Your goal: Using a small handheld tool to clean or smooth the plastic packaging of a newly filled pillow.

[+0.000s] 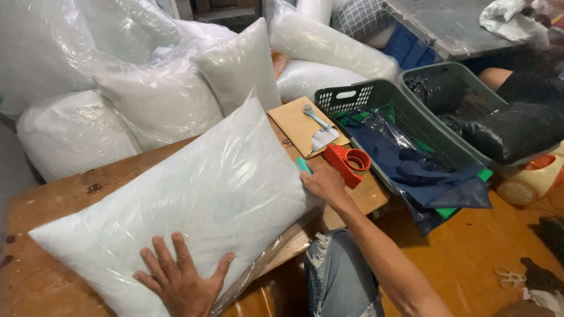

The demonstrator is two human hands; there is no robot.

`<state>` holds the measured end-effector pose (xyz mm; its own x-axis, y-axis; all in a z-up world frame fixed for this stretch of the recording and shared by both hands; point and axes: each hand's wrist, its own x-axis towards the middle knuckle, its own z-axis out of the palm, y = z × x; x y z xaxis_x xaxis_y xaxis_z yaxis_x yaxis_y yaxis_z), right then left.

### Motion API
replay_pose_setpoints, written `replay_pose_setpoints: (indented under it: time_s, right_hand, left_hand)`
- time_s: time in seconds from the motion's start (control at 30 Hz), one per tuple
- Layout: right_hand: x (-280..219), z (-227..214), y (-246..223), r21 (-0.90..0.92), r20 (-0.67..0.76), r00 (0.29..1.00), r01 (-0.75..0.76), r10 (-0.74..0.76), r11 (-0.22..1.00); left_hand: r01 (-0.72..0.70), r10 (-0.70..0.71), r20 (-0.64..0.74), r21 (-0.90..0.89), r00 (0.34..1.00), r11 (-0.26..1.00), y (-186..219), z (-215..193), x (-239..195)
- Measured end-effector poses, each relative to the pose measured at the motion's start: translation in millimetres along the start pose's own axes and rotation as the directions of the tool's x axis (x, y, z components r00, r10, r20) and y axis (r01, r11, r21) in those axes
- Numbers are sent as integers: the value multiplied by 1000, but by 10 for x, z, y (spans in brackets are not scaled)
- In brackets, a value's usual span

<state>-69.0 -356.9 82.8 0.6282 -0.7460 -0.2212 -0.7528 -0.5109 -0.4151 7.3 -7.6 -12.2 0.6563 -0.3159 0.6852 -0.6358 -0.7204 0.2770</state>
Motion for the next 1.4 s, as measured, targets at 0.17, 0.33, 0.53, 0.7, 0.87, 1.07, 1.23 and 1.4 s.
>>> replay_pose_setpoints:
  time_s: [0.17,0.33,0.53,0.7,0.87,1.07,1.23,1.4]
  right_hand:
    - [-197,229,-212,142,-190,974,152,-123,978]
    - [-1159,791,-778,-262,-400,311,862,-862,433]
    - [-447,608,-538,-360,-471,408,720,-782,593]
    - [149,69,-15,5,-93,993,80,-79,997]
    - [17,17,174,14,49,998,-33,32,999]
    - [-628,657,188,-82,-492,731,502,-473,861]
    - [-435,238,259,-1,-207,959,196,-192,981]
    - [-280,-141,471,144,108,983,-162,148,976]
  left_hand:
    - [-8,9,16,-25,1000,1000,-5,-31,52]
    - [-32,32,30,-4,999,999,-58,-50,114]
    - [-7,7,22,-20,1000,1000,13,-178,285]
    - [-36,36,28,-19,999,999,7,-194,311]
    - [-20,21,33,-19,999,1000,13,-151,304]
    - [38,-36,93,-25,995,999,-37,-211,428]
    - [3,0,99,-27,995,1000,-32,-217,449]
    - [46,-37,144,-64,989,997,-27,-304,516]
